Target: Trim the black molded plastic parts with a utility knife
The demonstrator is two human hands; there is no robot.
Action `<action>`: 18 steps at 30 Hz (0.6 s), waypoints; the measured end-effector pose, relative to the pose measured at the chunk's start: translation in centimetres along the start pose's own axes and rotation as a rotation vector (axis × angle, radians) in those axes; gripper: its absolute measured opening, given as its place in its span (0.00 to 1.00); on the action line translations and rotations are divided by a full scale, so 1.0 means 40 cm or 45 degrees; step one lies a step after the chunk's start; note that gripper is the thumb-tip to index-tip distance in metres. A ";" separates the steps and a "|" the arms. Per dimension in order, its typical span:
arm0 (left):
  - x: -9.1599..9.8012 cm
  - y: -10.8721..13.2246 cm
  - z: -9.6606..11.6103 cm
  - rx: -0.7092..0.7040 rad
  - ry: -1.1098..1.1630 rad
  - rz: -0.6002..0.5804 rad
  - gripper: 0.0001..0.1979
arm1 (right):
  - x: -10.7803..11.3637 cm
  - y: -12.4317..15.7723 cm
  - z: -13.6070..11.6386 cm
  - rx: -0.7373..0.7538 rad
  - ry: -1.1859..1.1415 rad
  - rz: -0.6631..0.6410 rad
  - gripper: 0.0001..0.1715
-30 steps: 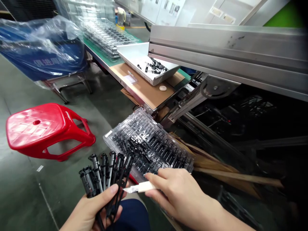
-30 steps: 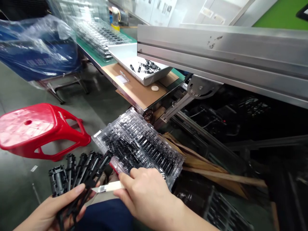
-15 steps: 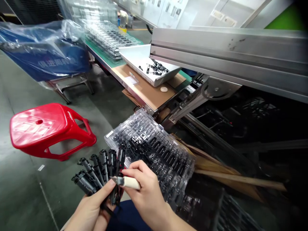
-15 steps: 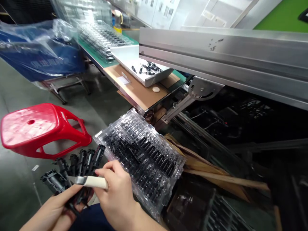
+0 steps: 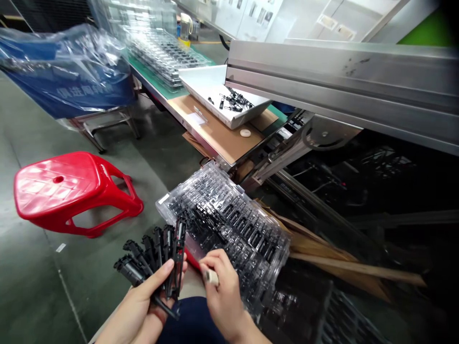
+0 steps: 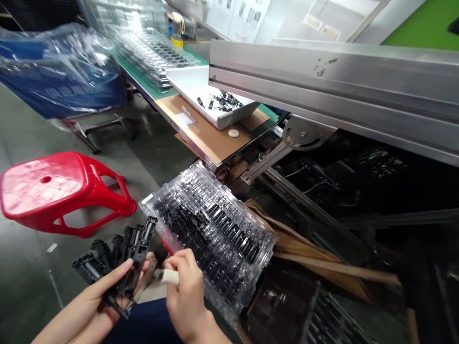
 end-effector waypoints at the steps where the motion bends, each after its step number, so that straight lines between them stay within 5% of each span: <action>1: 0.000 -0.002 0.004 0.007 0.006 -0.009 0.10 | -0.012 0.021 0.048 -0.168 -0.002 -0.105 0.12; 5: 0.005 -0.004 0.016 0.025 0.022 -0.014 0.13 | -0.032 0.109 0.167 -0.497 -0.005 -0.354 0.04; 7: 0.009 0.000 0.019 0.037 0.015 -0.004 0.14 | -0.026 0.116 0.176 -0.587 -0.095 -0.440 0.09; 13: 0.012 0.014 -0.008 0.101 -0.087 -0.006 0.14 | 0.043 -0.053 0.063 -0.577 -0.488 -0.221 0.13; 18: 0.012 -0.003 -0.038 0.144 -0.249 -0.015 0.11 | 0.019 -0.136 0.010 -0.609 -1.077 -0.153 0.19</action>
Point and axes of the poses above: each hand's wrist, its own y-axis away from the middle knuckle, its own x-axis out of the back of the hand, z = x × y, the point moved 6 cm from there along -y, towards the middle knuckle, and after that the axes turned 1 degree about -y, right-handed, at the moved point
